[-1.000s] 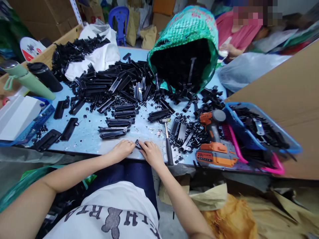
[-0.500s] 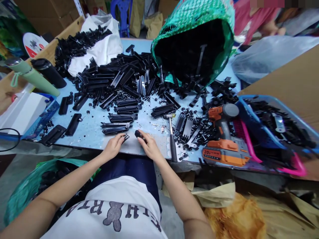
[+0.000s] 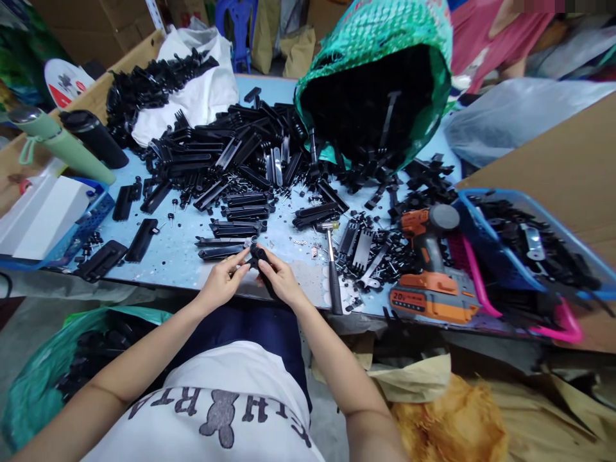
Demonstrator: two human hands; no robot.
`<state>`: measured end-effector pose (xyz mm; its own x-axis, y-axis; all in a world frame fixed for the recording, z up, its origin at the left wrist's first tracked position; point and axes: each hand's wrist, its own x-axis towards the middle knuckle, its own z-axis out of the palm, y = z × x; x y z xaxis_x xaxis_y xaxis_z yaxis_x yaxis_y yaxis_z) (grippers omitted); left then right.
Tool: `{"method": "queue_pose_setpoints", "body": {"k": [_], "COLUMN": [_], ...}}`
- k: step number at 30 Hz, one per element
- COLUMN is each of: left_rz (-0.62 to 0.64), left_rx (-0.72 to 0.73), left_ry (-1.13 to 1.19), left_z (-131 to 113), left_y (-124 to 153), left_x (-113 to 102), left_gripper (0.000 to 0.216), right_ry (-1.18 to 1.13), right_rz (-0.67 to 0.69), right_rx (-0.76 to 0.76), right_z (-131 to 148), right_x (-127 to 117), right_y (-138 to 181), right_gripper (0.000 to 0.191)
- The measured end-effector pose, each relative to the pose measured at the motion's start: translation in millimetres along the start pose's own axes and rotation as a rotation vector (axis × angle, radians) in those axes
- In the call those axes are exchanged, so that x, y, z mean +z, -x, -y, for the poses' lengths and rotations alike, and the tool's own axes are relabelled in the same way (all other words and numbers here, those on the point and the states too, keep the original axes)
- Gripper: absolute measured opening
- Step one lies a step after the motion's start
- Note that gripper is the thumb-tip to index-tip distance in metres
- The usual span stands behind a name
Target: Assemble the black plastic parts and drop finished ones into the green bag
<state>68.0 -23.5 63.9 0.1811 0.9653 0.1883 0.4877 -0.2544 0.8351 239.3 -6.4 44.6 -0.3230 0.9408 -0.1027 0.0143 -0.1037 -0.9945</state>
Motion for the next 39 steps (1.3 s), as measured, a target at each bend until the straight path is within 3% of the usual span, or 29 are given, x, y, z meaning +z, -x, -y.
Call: {"method": "queue_pose_setpoints", "body": {"k": [4, 7, 12, 14, 18, 21, 24, 27, 31, 33, 39], "left_rz": [0.02, -0.022, -0.336, -0.405, -0.283, -0.232, -0.227, -0.14, -0.192, -0.183, 0.112], "left_rx": [0.016, 0.023, 0.021, 0.055, 0.159, 0.072, -0.12, -0.169, -0.078, -0.011, 0.237], "left_ry": [-0.067, -0.031, 0.091, 0.116, 0.14, 0.136, 0.101, -0.054, -0.432, -0.595, -0.614], "left_z": [-1.2, -2.6, -14.3, -18.0, -14.5, -3.2, 12.5, 27.7, 41.7, 49.1, 77.5], "left_y": [3.4, 6.7, 5.6, 3.0, -1.5, 2.3, 15.9, 31.5, 34.8, 25.3, -16.4], "left_x": [0.2, 9.0, 28.7, 28.3, 17.3, 18.8, 25.8, 19.7, -8.0, -20.3, -40.9], "left_gripper": [0.038, 0.036, 0.036, 0.035, 0.033, 0.034, 0.037, 0.038, 0.036, 0.038, 0.035], "right_ry": [0.384, 0.543, 0.443, 0.403, 0.421, 0.512, 0.781, 1.032, 1.179, 1.258, 1.357], "right_rz": [0.076, 0.105, -0.102, -0.166, -0.217, -0.157, 0.016, -0.093, -0.407, -0.495, -0.509], "right_rx": [-0.245, -0.371, -0.4, -0.395, -0.376, -0.36, -0.313, -0.234, -0.141, -0.056, 0.157], "right_z": [6.4, 9.8, 6.3, 4.0, 1.8, 1.4, 4.4, 15.3, 37.2, 45.1, 48.3], "right_x": [-18.8, -24.3, 0.2, 12.8, 27.2, 25.6, 3.7, -44.1, -118.9, -143.3, -164.0], "right_y": [-1.3, -1.5, 2.8, 6.5, 12.8, 11.2, 0.8, -20.0, -62.5, -85.6, -137.0], "right_gripper": [0.053, 0.052, 0.053, 0.054, 0.055, 0.055, 0.052, 0.049, 0.046, 0.044, 0.04]}}
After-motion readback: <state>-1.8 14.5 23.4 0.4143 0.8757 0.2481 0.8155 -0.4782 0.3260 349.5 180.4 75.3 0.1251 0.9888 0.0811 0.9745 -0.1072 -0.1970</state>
